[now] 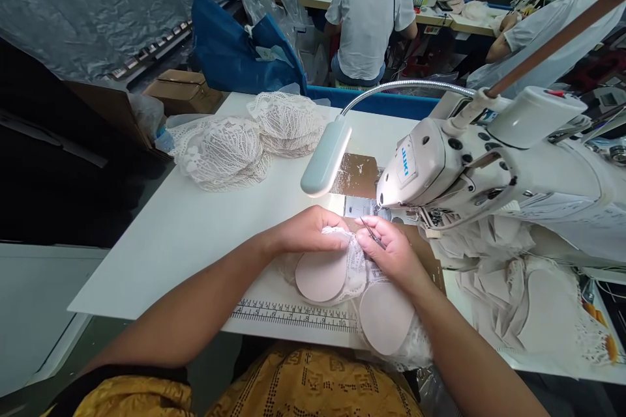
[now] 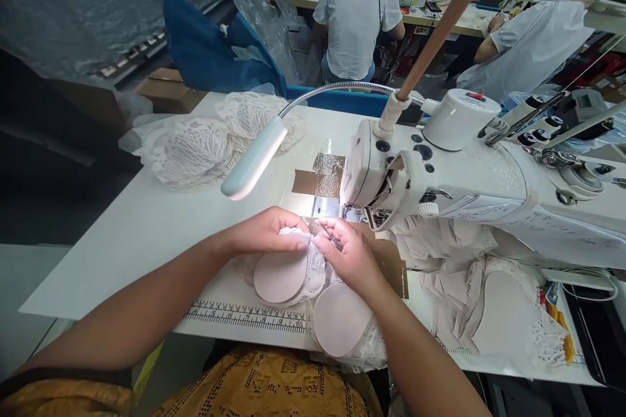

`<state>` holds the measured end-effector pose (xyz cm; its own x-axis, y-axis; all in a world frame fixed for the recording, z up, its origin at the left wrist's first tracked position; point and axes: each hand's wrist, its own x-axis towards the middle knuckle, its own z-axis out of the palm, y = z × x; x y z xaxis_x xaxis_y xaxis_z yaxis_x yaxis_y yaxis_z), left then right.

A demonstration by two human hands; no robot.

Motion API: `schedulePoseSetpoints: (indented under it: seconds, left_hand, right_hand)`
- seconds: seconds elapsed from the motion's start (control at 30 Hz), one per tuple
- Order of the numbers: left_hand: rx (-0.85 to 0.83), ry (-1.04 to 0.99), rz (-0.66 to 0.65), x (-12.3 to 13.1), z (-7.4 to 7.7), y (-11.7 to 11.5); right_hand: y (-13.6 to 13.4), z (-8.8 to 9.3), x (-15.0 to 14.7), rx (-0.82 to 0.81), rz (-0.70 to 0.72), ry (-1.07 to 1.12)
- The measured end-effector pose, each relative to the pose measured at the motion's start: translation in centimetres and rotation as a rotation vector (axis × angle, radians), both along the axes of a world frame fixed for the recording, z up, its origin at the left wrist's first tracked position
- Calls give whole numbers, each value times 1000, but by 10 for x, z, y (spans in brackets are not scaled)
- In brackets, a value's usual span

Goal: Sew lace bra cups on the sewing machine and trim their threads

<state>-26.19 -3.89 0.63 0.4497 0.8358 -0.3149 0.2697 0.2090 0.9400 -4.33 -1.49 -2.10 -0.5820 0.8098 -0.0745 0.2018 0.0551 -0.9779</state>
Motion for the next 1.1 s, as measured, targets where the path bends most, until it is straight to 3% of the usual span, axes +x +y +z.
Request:
schedulePoseSetpoints:
  seconds: [0.13,0.37,0.7,0.93,1.1]
  left_hand:
    - [-50,-76,56,-1,-1,0]
    - [-83,-142,131,1,-7,-1]
    - [-15,-83,56,10,-4,-1]
    - [65,8,83,12,-7,-3]
    - [141,69,28,14,-9,-3]
  right_hand:
    - [4,-1,6,-108,27,62]
    - [4,10,5,-31,49,-59]
    - [0,3,-2,69,15,-19]
    - [2,7,-1,41,95,-32]
    - [1,10,-6,80,8,-126]
